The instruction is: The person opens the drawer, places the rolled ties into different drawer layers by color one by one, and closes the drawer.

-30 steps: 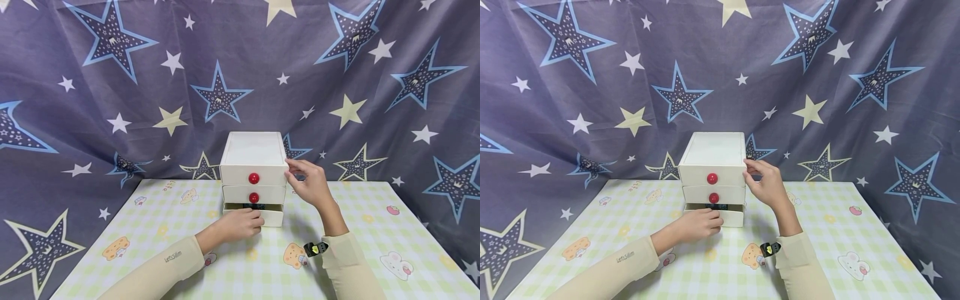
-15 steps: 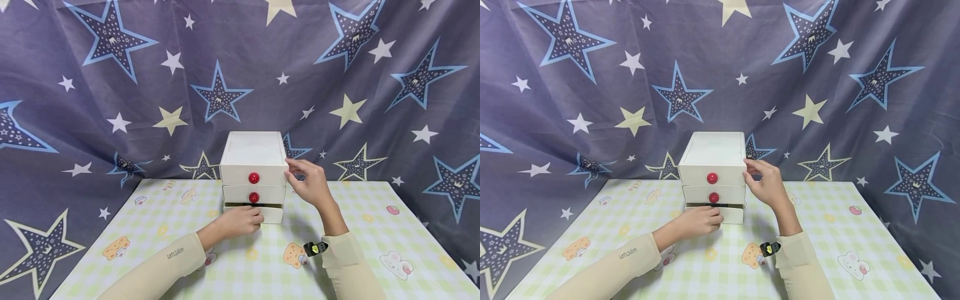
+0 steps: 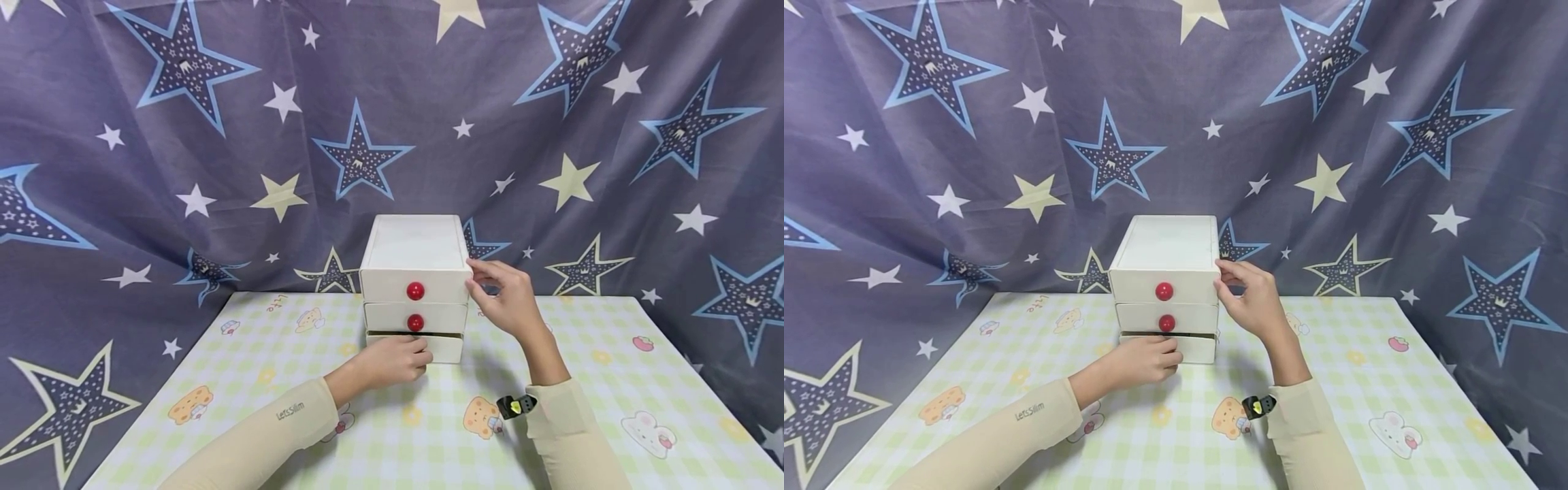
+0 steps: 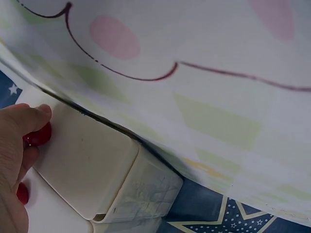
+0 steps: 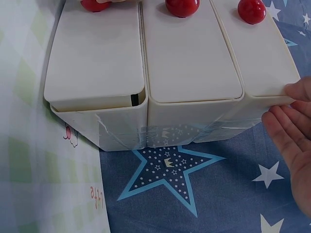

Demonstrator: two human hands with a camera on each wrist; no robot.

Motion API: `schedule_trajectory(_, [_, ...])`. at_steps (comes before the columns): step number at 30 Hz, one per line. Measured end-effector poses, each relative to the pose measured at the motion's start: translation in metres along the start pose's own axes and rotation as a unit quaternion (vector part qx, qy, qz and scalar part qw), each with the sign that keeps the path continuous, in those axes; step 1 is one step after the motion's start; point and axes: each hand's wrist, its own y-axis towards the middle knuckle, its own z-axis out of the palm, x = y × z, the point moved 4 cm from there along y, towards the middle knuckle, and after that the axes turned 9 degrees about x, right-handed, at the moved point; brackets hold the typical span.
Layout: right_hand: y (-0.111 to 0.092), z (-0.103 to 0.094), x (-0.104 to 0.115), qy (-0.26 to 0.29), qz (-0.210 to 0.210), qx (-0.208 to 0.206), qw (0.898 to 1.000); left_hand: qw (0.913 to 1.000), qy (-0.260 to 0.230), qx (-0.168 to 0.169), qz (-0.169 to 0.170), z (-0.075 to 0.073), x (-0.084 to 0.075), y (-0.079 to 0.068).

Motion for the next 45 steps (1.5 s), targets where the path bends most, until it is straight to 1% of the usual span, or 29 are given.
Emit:
schedule_trajectory(7, [-0.001, 0.000, -0.001, -0.002, 0.002, 0.000, 1.000, 1.0000, 0.006, 0.001, 0.003, -0.001, 0.000, -0.001])
schedule_trajectory(13, [0.000, 0.000, 0.001, -0.001, 0.004, 0.001, 1.000, 0.9999, 0.010, 0.009, 0.002, 0.002, 0.000, -0.001])
schedule_trajectory(21, [-0.001, 0.000, 0.002, 0.000, 0.002, 0.000, 1.000, 0.9998, 0.018, 0.012, 0.002, 0.006, 0.000, 0.000])
schedule_trajectory(36, [0.000, 0.000, 0.002, -0.002, -0.001, -0.002, 1.000, 0.9999, 0.011, 0.010, -0.002, 0.010, 0.002, 0.002])
schedule_trajectory(40, [0.000, -0.001, 0.002, -0.002, -0.004, -0.006, 1.000, 0.9998, 0.013, 0.018, -0.001, 0.011, 0.002, 0.003])
schedule_trajectory(45, [0.001, -0.001, 0.001, -0.004, 0.001, -0.001, 1.000, 0.9995, 0.014, 0.030, 0.000, 0.012, 0.004, 0.003])
